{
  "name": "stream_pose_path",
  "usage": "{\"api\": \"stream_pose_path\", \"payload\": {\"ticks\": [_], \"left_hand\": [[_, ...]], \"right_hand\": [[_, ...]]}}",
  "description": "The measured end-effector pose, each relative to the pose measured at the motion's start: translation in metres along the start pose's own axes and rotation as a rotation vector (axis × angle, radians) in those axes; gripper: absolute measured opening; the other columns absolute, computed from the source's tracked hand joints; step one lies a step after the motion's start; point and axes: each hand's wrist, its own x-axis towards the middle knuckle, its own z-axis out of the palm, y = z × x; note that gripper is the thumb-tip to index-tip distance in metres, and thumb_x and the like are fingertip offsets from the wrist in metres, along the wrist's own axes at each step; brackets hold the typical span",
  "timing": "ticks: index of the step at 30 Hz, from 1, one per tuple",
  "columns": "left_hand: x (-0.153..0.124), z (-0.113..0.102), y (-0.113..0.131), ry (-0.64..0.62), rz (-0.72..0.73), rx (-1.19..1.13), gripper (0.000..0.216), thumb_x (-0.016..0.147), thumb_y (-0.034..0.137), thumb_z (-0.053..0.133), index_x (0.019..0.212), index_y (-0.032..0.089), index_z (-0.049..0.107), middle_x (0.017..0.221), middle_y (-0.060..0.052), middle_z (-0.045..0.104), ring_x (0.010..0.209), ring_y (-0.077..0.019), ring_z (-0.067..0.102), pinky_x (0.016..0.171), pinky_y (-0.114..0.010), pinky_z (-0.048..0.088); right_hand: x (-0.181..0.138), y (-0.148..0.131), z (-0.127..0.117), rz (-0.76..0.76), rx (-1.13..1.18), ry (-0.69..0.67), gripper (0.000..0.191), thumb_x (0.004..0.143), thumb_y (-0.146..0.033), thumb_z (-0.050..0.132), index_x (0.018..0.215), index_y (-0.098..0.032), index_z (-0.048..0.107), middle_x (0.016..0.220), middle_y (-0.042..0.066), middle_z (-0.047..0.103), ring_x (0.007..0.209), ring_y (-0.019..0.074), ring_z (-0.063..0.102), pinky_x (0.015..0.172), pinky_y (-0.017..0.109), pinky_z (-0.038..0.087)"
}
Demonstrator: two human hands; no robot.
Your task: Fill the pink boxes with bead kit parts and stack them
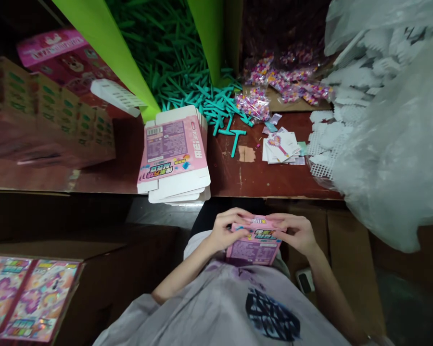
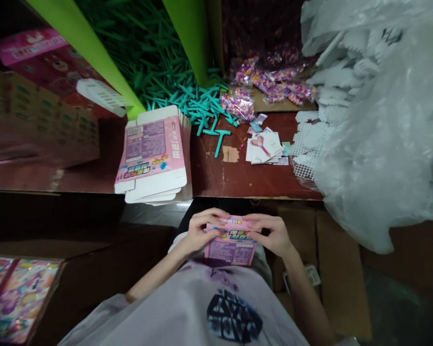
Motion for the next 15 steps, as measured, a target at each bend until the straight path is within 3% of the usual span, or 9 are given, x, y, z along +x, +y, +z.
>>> {"api": "stream_pose_path", "payload": {"ticks": [1, 4, 6, 8, 10, 13, 15], "left_hand": [[-0.004, -0.001, 0.006, -0.001, 0.002, 0.045, 0.014, 0.075, 0.028, 0.072, 0.08, 0.015, 0.07, 0.099, -0.013, 0.071, 0.092, -0.0211, 0.068, 0.08, -0.037, 0.055], [-0.019, -0.012, 0.037, -0.034, -0.016, 0.062, 0.01, 0.07, 0.024, 0.076, 0.069, 0.017, 0.069, 0.118, -0.014, 0.066, 0.099, -0.0235, 0.067, 0.082, -0.036, 0.056], [-0.032, -0.022, 0.062, -0.106, 0.018, -0.024, 0.014, 0.065, 0.028, 0.079, 0.072, 0.02, 0.07, 0.118, -0.01, 0.066, 0.093, -0.0237, 0.069, 0.076, -0.033, 0.058], [-0.044, -0.031, 0.082, -0.152, 0.051, -0.086, 0.032, 0.061, 0.031, 0.081, 0.09, 0.025, 0.069, 0.104, -0.008, 0.072, 0.081, -0.0225, 0.071, 0.069, -0.03, 0.059], [-0.05, -0.036, 0.093, -0.156, 0.045, -0.1, 0.047, 0.061, 0.031, 0.081, 0.105, 0.025, 0.063, 0.089, -0.005, 0.074, 0.074, -0.0219, 0.071, 0.069, -0.031, 0.06], [-0.052, -0.038, 0.094, -0.159, 0.005, -0.076, 0.042, 0.063, 0.034, 0.079, 0.1, 0.024, 0.061, 0.088, -0.005, 0.074, 0.075, -0.0209, 0.071, 0.072, -0.031, 0.059], [-0.051, -0.038, 0.088, -0.163, -0.023, -0.034, 0.039, 0.062, 0.034, 0.079, 0.095, 0.024, 0.062, 0.092, -0.004, 0.073, 0.078, -0.0205, 0.071, 0.072, -0.029, 0.057]], "right_hand": [[-0.002, 0.002, -0.002, 0.001, 0.031, -0.032, 0.013, 0.068, -0.03, 0.078, 0.077, -0.021, 0.075, 0.101, 0.011, 0.072, 0.093, 0.0254, 0.069, 0.078, 0.037, 0.057], [-0.002, 0.014, -0.003, 0.082, 0.283, 0.013, 0.044, 0.083, -0.058, 0.054, 0.093, -0.02, 0.075, 0.112, 0.013, 0.068, 0.083, 0.0244, 0.07, 0.069, 0.039, 0.057], [0.005, 0.028, 0.006, 0.193, 0.288, 0.055, 0.045, 0.087, -0.055, 0.048, 0.102, -0.02, 0.072, 0.114, 0.013, 0.067, 0.071, 0.0191, 0.069, 0.06, 0.035, 0.056], [0.017, 0.042, 0.027, 0.247, 0.049, -0.035, 0.033, 0.086, -0.043, 0.055, 0.101, -0.019, 0.071, 0.108, 0.01, 0.068, 0.064, 0.0143, 0.066, 0.058, 0.029, 0.054], [0.034, 0.054, 0.06, 0.191, -0.316, -0.195, 0.027, 0.083, -0.034, 0.06, 0.102, -0.017, 0.07, 0.106, 0.009, 0.068, 0.07, 0.0144, 0.064, 0.065, 0.029, 0.053], [0.061, 0.066, 0.116, 0.094, -0.88, -0.39, 0.027, 0.084, -0.019, 0.056, 0.107, -0.009, 0.066, 0.108, 0.016, 0.065, 0.091, 0.0227, 0.061, 0.076, 0.035, 0.049], [0.075, 0.07, 0.146, 0.101, -1.078, -0.462, 0.024, 0.083, -0.006, 0.048, 0.096, -0.003, 0.068, 0.1, 0.021, 0.065, 0.096, 0.0267, 0.058, 0.077, 0.037, 0.047]]}}
